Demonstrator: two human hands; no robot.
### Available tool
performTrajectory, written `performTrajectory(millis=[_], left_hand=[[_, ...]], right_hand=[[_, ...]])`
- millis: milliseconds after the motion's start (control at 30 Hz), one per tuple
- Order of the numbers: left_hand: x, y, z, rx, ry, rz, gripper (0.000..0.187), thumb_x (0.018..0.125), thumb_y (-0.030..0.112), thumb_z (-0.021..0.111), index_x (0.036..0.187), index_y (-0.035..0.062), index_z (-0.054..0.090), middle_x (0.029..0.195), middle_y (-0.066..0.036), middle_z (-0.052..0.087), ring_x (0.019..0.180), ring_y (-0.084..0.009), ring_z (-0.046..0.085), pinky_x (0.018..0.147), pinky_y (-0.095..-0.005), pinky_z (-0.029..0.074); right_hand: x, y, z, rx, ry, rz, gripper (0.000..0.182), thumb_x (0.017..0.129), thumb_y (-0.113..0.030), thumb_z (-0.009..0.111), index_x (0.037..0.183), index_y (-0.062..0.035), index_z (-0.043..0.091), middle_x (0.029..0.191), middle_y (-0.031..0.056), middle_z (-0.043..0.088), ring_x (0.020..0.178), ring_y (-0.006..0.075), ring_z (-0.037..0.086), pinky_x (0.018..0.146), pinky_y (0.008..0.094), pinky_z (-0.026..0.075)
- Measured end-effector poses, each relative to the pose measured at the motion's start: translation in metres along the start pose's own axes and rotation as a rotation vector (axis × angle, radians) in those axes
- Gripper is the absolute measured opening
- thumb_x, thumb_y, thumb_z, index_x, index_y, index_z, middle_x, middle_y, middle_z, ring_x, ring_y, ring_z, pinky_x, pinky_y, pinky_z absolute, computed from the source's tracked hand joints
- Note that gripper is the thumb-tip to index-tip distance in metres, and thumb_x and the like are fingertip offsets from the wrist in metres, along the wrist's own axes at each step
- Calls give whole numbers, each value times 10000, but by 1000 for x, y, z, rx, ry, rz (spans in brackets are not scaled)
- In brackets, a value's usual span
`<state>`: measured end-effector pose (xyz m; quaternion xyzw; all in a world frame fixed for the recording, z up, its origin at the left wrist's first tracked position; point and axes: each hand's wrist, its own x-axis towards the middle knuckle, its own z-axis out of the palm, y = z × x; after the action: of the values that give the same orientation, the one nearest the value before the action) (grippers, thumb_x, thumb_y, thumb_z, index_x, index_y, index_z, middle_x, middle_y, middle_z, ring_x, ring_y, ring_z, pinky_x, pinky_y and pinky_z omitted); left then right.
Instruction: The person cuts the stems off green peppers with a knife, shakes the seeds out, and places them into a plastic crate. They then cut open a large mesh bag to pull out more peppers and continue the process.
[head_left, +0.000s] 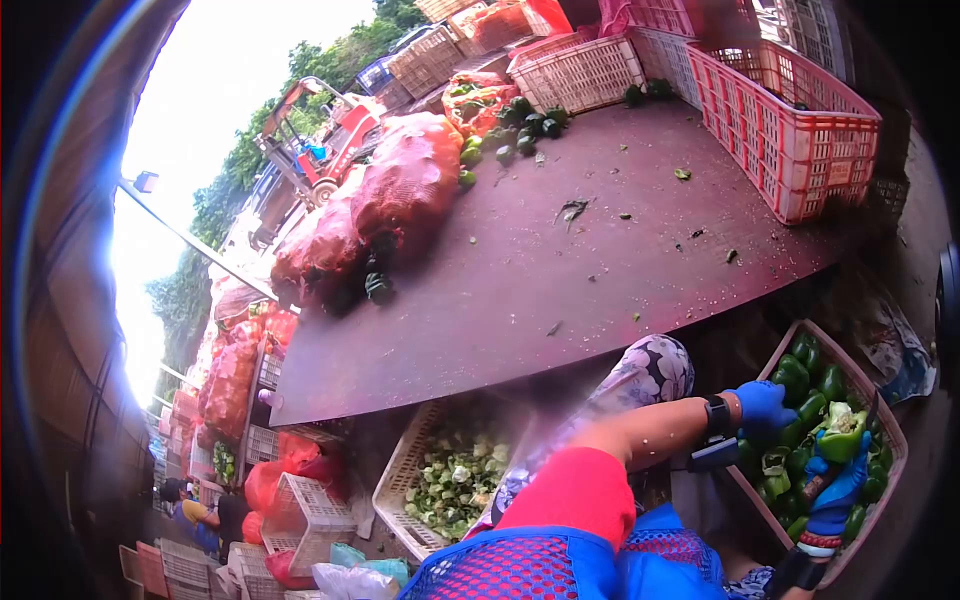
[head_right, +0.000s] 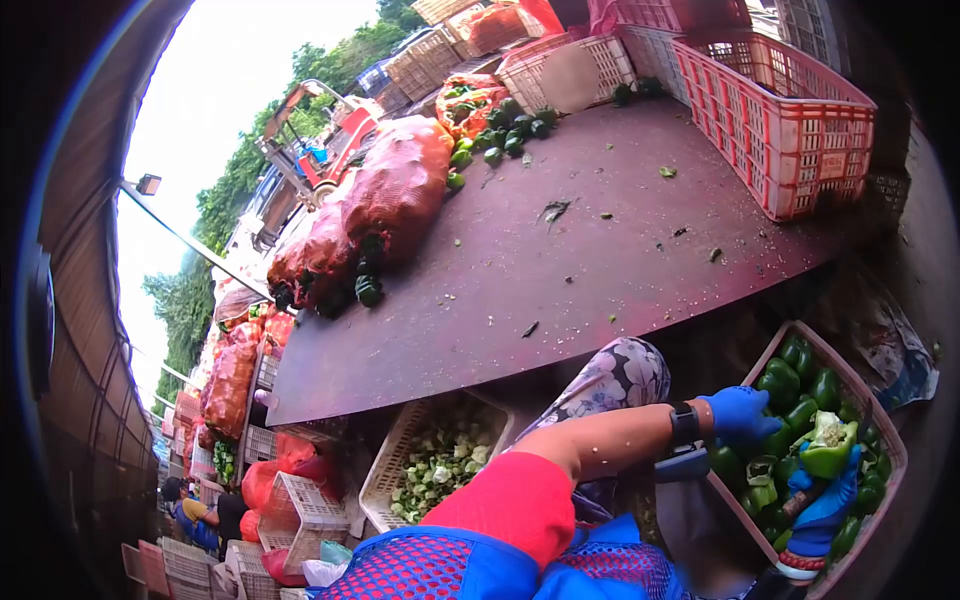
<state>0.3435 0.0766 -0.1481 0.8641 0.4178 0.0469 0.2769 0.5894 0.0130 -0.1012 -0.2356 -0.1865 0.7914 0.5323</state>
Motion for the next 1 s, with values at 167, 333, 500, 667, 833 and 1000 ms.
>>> performTrajectory(millis=[167,333,500,667,833,1000], left_hand=[[2,10,-12,-523,171,499,989,485,298,960,1299,37,463,1108,-216,583,948,-439,619,795,-465,530],[8,13,-26,-114,-17,441,908,504,346,951,1226,9,514,1038,-195,613,967,-380,630,818,-445,519],[-4,39,-50,-1058,-17,-311,511,780,294,755,1096,-49,546,924,-198,657,866,-268,669,689,-389,518],[3,19,-25,-1274,80,-251,412,828,333,684,968,-42,586,862,-198,683,800,-240,671,654,-384,509],[8,24,-50,-495,226,-261,465,778,433,698,933,-5,666,838,-234,695,829,-378,702,714,-455,543],[8,11,-51,-551,235,-87,403,808,418,686,874,21,668,719,-176,692,686,-335,700,646,-421,550]], right_hand=[[1,24,-12,-351,156,-17,522,1004,-447,524,1381,-86,515,1094,90,662,836,138,622,669,261,511],[10,31,-34,-719,172,-39,529,1017,-410,516,1429,-80,486,1199,65,629,993,127,611,849,266,504],[7,33,-2,-655,245,150,618,999,-413,553,1494,-79,394,1331,69,550,1110,157,581,925,293,484],[21,46,28,-711,246,-80,747,911,-335,661,1523,-70,326,1361,77,518,1109,142,561,875,251,474],[27,30,68,-679,339,94,729,840,-274,738,1459,-79,405,1174,21,587,919,89,580,729,216,500],[28,36,82,-365,332,119,646,860,-242,748,1407,-88,441,1058,-2,608,817,75,582,642,230,487]])
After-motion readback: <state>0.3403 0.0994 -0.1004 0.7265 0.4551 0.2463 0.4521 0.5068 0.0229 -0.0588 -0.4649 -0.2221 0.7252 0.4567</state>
